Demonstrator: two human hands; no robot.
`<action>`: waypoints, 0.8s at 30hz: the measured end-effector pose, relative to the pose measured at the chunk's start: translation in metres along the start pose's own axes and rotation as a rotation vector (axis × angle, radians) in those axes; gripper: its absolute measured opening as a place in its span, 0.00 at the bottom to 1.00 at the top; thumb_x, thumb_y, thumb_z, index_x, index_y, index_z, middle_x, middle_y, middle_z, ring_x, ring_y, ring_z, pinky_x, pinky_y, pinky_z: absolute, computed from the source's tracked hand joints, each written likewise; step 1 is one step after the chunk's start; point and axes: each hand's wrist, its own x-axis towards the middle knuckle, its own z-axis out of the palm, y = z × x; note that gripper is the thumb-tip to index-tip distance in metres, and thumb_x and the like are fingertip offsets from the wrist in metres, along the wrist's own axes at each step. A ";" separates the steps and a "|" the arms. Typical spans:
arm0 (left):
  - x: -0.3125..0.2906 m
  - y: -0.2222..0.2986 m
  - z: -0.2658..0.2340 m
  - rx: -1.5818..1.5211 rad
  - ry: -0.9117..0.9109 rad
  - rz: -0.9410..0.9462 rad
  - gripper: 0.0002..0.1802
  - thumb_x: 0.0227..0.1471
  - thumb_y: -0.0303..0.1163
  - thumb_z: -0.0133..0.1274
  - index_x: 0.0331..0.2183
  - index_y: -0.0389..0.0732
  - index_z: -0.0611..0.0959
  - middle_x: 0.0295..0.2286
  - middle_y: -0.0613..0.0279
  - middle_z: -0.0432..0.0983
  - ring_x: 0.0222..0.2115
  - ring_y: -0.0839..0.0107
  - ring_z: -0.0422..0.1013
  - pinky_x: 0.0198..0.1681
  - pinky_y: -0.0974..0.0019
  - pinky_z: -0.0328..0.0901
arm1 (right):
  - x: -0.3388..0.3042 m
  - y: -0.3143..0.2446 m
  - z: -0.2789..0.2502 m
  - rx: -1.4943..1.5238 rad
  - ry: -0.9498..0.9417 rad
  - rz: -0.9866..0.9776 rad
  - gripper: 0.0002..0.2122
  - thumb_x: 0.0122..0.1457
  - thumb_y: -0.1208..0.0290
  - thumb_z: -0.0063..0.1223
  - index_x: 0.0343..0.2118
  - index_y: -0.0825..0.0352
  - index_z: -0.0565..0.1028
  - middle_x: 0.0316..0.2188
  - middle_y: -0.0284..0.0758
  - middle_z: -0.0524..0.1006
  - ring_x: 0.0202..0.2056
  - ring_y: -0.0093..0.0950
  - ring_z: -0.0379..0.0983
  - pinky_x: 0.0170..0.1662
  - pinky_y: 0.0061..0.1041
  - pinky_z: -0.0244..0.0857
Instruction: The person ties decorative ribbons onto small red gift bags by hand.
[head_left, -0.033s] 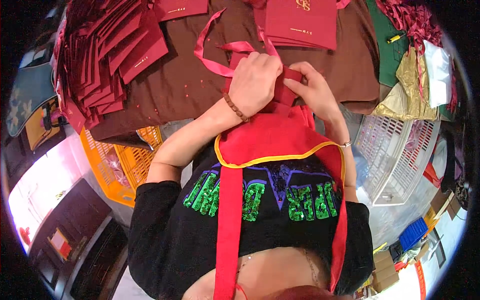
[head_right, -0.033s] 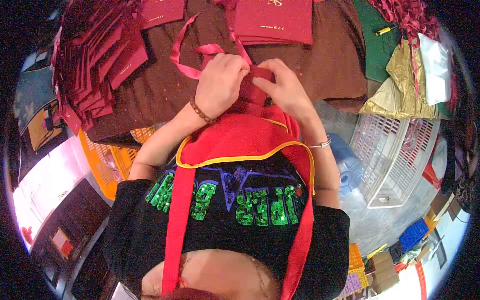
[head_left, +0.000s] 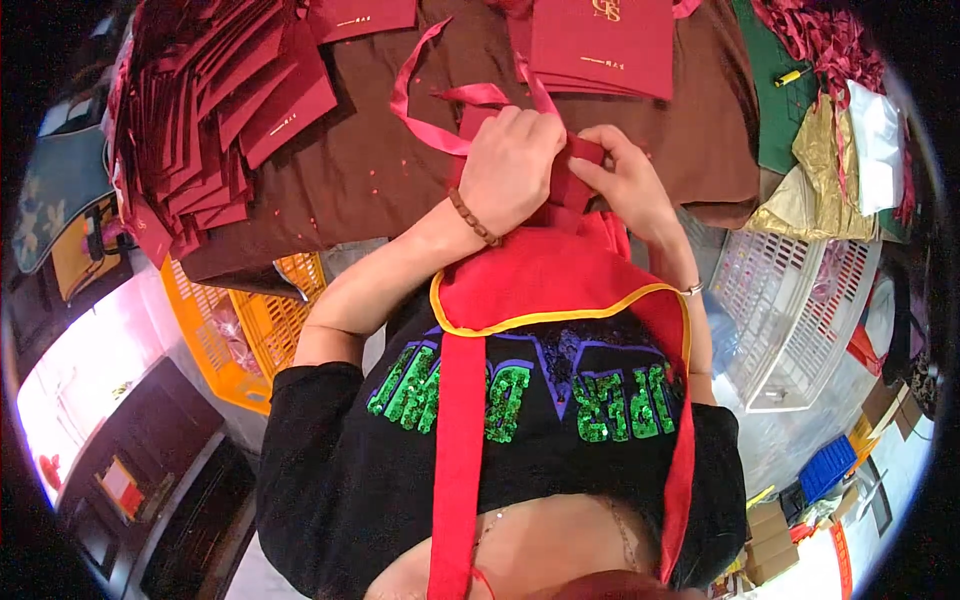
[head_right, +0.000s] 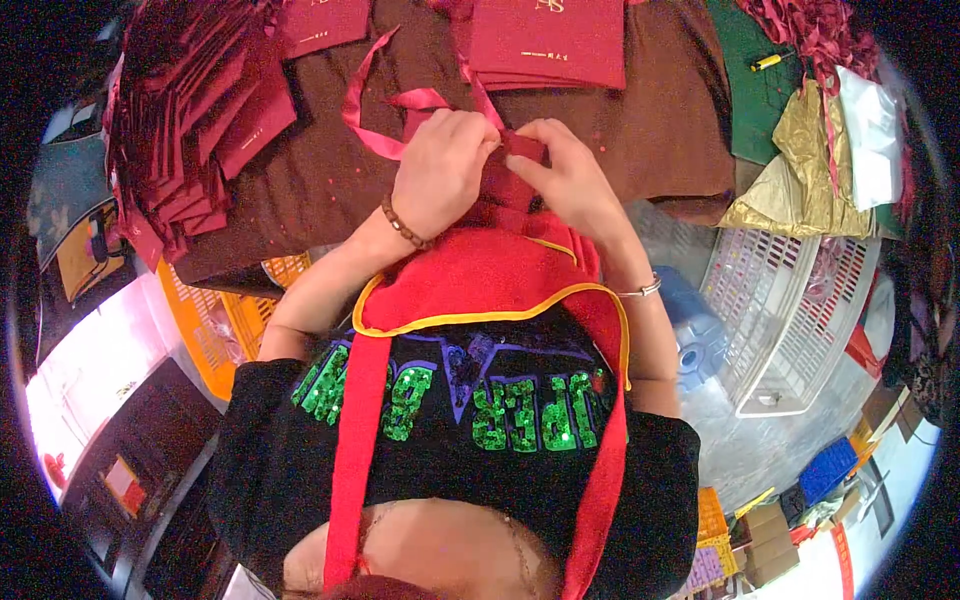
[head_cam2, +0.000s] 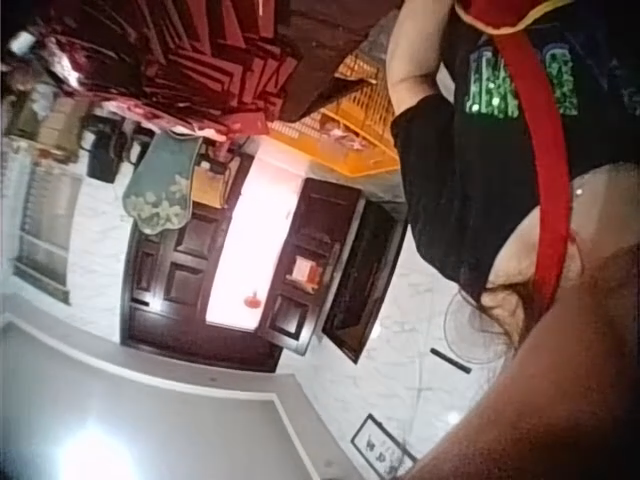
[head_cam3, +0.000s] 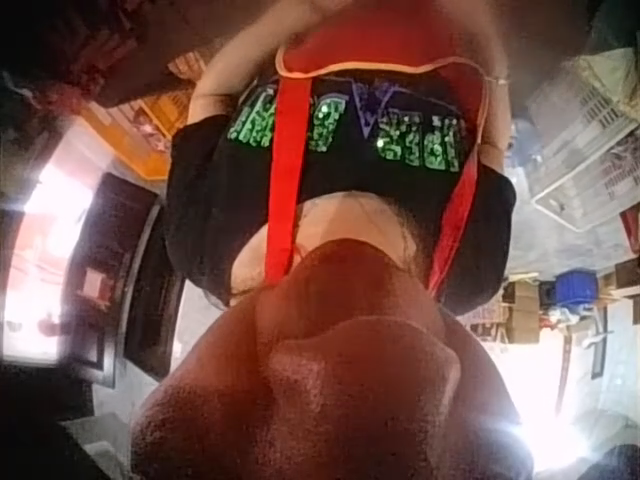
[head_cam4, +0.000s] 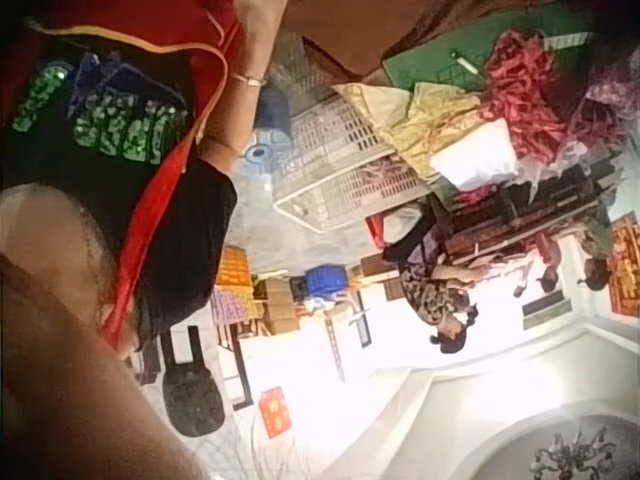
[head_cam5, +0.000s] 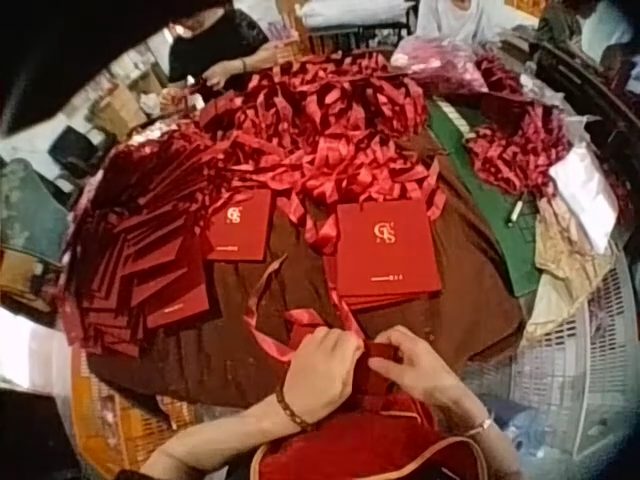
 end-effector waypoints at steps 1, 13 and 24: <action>-0.001 0.000 0.001 0.003 0.000 0.002 0.04 0.43 0.24 0.50 0.27 0.37 0.73 0.24 0.55 0.70 0.27 0.56 0.66 0.31 0.58 0.61 | 0.000 0.002 0.002 -0.010 0.015 -0.014 0.10 0.53 0.77 0.51 0.39 0.67 0.69 0.30 0.26 0.69 0.28 0.13 0.64 0.31 0.14 0.61; -0.009 0.010 0.015 0.232 0.166 0.254 0.16 0.38 0.33 0.47 0.35 0.44 0.75 0.21 0.69 0.64 0.25 0.71 0.62 0.28 0.66 0.54 | -0.012 -0.017 0.014 0.086 0.081 -0.018 0.08 0.53 0.76 0.48 0.35 0.70 0.68 0.30 0.41 0.73 0.33 0.26 0.68 0.39 0.26 0.63; 0.005 -0.011 -0.040 0.087 -0.185 0.030 0.15 0.43 0.40 0.55 0.35 0.45 0.78 0.29 0.66 0.71 0.34 0.64 0.64 0.35 0.60 0.54 | -0.011 -0.009 0.014 0.045 0.021 -0.058 0.07 0.57 0.77 0.46 0.39 0.69 0.67 0.31 0.28 0.71 0.30 0.13 0.66 0.32 0.13 0.62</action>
